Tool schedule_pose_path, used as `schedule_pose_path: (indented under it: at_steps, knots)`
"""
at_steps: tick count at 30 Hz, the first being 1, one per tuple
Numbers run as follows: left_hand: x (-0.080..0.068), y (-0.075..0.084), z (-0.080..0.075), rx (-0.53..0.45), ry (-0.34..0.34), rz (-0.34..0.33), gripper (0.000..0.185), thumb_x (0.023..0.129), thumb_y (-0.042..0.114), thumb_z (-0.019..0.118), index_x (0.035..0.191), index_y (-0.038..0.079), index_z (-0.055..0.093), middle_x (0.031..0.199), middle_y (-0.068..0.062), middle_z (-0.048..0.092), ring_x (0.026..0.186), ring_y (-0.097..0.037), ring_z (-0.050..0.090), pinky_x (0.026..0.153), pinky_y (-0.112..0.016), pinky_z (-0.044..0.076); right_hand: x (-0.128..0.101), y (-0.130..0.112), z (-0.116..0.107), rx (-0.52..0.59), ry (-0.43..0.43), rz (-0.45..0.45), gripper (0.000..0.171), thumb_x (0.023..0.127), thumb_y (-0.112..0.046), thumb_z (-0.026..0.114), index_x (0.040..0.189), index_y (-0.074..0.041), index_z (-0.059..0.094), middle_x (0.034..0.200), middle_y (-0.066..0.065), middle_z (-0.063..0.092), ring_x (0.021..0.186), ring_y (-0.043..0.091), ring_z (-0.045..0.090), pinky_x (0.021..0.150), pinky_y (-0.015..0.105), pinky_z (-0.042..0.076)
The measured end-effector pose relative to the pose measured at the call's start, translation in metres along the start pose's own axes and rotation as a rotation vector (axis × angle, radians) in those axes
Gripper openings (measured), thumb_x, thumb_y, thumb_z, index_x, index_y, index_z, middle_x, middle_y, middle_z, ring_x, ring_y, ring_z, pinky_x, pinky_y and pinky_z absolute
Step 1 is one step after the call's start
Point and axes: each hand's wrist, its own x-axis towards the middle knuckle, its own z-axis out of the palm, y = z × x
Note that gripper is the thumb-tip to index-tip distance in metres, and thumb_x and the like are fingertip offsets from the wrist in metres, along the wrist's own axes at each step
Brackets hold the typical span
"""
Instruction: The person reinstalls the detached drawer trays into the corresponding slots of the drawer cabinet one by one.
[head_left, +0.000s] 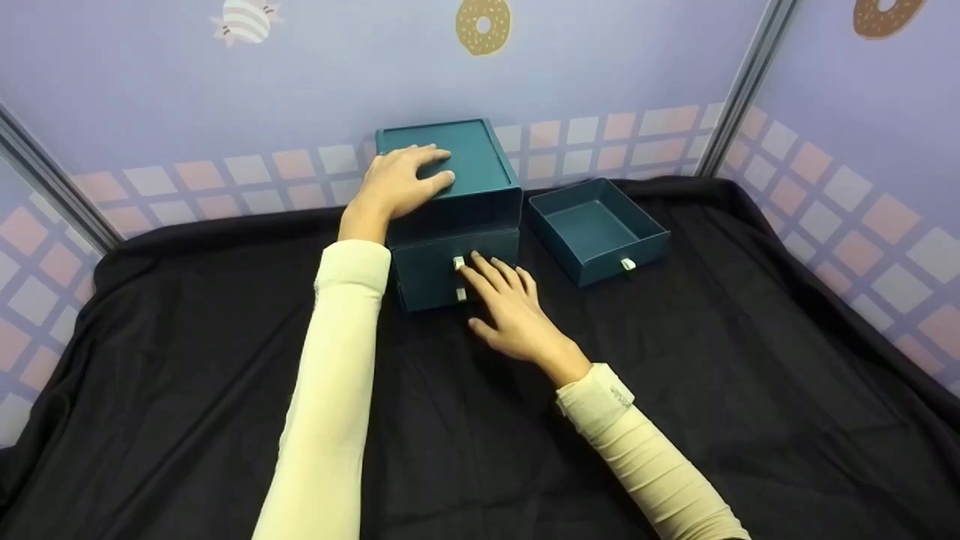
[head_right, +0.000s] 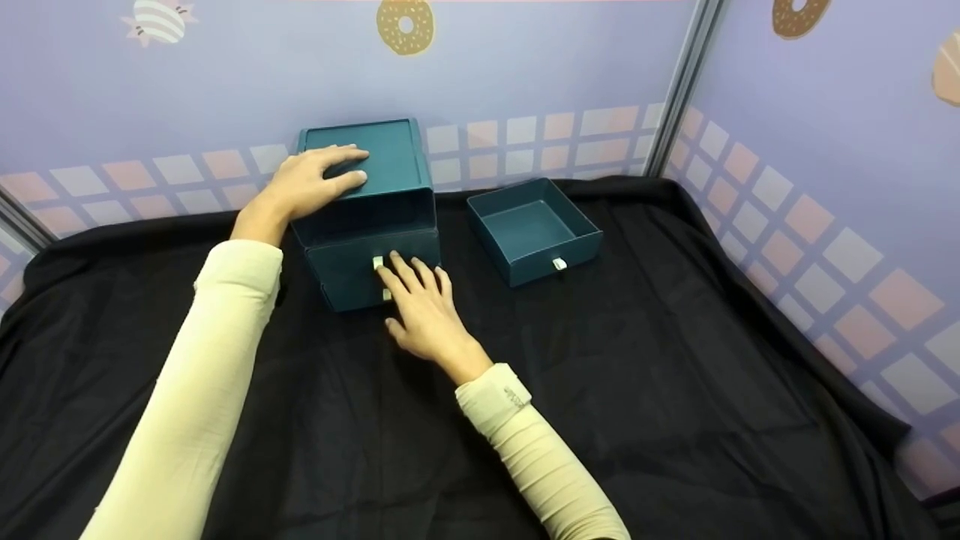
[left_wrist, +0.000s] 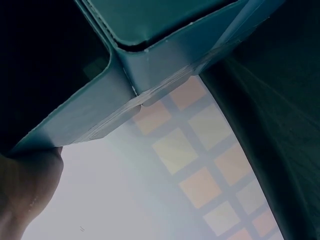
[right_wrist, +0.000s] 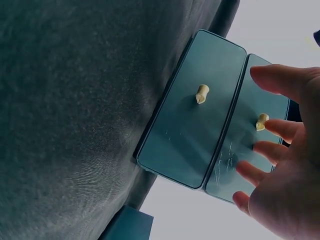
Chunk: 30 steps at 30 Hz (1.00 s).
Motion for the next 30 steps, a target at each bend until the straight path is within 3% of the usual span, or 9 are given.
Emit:
schedule_pose_path:
  at_steps: [26,30]
  knots:
    - [-0.0004,-0.0010,0.0021,0.011,0.020,0.022,0.059,0.109,0.051,0.050,0.163,0.027,0.047,0.173,-0.001,0.034,0.162,-0.030,0.023,0.132,-0.057,0.008,0.0021,0.0061,0.0011,-0.034,0.072,-0.055,0.074,0.101,-0.023,0.073,0.166,-0.015,0.040,0.175,0.013,0.024,0.158,0.043,0.023,0.123,0.065,0.022]
    - [-0.0009,-0.0008,0.0022,0.016,0.026,0.022,0.058,0.109,0.051,0.050,0.162,0.028,0.048,0.173,-0.001,0.035,0.162,-0.029,0.024,0.132,-0.055,0.009,0.0030,0.0066,-0.0044,-0.009,0.111,-0.082,0.066,0.101,-0.022,0.074,0.161,-0.014,0.049,0.173,0.014,0.030,0.157,0.042,0.025,0.122,0.066,0.023]
